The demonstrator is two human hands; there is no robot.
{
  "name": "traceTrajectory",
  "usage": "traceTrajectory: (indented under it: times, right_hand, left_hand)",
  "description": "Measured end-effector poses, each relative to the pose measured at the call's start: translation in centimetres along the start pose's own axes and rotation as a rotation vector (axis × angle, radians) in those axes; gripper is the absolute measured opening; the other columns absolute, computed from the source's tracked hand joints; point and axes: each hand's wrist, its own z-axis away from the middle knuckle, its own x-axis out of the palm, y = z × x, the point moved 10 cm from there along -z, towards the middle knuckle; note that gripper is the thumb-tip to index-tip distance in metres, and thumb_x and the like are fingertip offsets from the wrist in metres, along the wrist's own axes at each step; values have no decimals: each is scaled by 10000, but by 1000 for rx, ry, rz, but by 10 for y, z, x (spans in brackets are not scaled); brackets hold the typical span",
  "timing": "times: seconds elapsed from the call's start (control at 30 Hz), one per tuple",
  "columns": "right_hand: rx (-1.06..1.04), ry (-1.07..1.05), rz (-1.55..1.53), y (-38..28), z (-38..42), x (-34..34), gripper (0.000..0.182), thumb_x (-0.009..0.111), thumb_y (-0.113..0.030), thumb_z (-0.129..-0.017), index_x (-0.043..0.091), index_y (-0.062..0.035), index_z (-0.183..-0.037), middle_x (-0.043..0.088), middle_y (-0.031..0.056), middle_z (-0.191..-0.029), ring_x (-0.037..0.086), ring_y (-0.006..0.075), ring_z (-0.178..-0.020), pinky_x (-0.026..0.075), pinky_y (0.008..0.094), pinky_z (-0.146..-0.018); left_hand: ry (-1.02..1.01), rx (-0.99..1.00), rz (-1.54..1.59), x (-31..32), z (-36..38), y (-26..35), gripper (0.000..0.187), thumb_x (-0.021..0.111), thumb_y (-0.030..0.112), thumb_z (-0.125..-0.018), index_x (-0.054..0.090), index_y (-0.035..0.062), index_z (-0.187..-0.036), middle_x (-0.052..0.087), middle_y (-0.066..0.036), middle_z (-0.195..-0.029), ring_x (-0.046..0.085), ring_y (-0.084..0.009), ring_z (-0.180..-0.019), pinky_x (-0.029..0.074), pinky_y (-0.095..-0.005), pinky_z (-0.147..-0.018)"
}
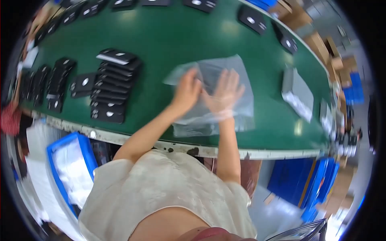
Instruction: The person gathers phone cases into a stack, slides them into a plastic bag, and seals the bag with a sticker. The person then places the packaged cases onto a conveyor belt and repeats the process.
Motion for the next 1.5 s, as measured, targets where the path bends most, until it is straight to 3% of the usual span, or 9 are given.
traceTrajectory:
  times: [0.13, 0.33, 0.5, 0.67, 0.8, 0.97, 1.23, 1.43, 1.5]
  right_hand:
    - [-65, 36, -543, 29, 79, -29, 938, 791, -238, -814, 251, 21, -1536, 242, 258, -1585, 189, 395, -1490, 194, 466, -1196]
    - [49, 373, -451, 25, 62, -121, 193, 647, -17, -910, 672, 5, -1101, 675, 113, -1078, 635, 252, -998, 480, 382, -940]
    - [-361, 39, -782, -148, -43, -88, 223, 660, -107, -921, 654, -3, -1117, 660, 141, -1111, 626, 302, -1042, 473, 372, -940]
    - [-492, -174, -802, -287, -105, 44, 448, 633, -384, -937, 634, -31, -1213, 645, 168, -1205, 584, 351, -1172, 471, 426, -974]
    - [-389, -422, -594, -342, -131, 123, 551, 596, -506, -931, 604, -51, -1241, 642, 189, -1209, 586, 355, -1178, 489, 454, -961]
    - [-585, -441, -385, -330, -134, 110, 332, 518, -369, -998, 596, -108, -1188, 696, 176, -1062, 665, 373, -1010, 537, 470, -854]
    - [-343, -570, -793, -288, -126, 113, 686, 682, -547, -848, 581, -52, -1313, 693, 207, -1129, 657, 361, -1083, 523, 428, -912]
    - [-177, -276, -1154, -244, -90, 21, 727, 789, -409, -816, 484, -8, -1341, 617, 169, -1254, 624, 295, -1130, 481, 377, -979]
    - [-165, -161, -1251, -230, -71, -4, 738, 821, -300, -803, 421, 8, -1340, 617, 158, -1224, 607, 280, -1146, 472, 391, -988]
  left_hand:
    - [-34, 44, -346, 32, 17, -7, 532, 543, 110, -911, 401, -74, -1389, 465, -264, -1417, 462, -406, -1311, 397, -452, -1091]
    - [-34, 178, -359, 50, 3, -6, 514, 573, 106, -910, 447, -57, -1381, 461, -242, -1427, 459, -373, -1324, 390, -454, -1102]
    - [-112, 172, 39, -66, 49, 32, 406, 596, 11, -858, 575, 69, -1258, 539, -147, -1348, 499, -359, -1263, 408, -451, -1056]
    - [506, -203, -404, -283, 165, -13, 381, 548, -59, -837, 602, 64, -1194, 495, -152, -1361, 483, -304, -1267, 347, -410, -1107]
    - [857, -544, 764, -310, 232, -92, 400, 531, 4, -947, 494, 30, -1345, 489, -98, -1383, 452, -246, -1312, 331, -430, -1149]
    - [689, -510, 935, -313, 196, -135, 412, 574, 143, -985, 485, 29, -1371, 572, -64, -1270, 543, -192, -1171, 435, -364, -1025]
    - [114, -871, 311, -266, 36, -143, 576, 575, 472, -995, 488, 43, -1370, 602, -37, -1213, 597, -138, -988, 500, -301, -842]
    - [248, -45, 121, -286, -5, -22, 606, 738, 204, -901, 424, -55, -1350, 584, -106, -1224, 563, -186, -1124, 464, -324, -959]
    - [257, -143, 134, -285, 2, -21, 774, 800, 112, -826, 326, -38, -1419, 550, -126, -1280, 541, -221, -1192, 425, -349, -1037]
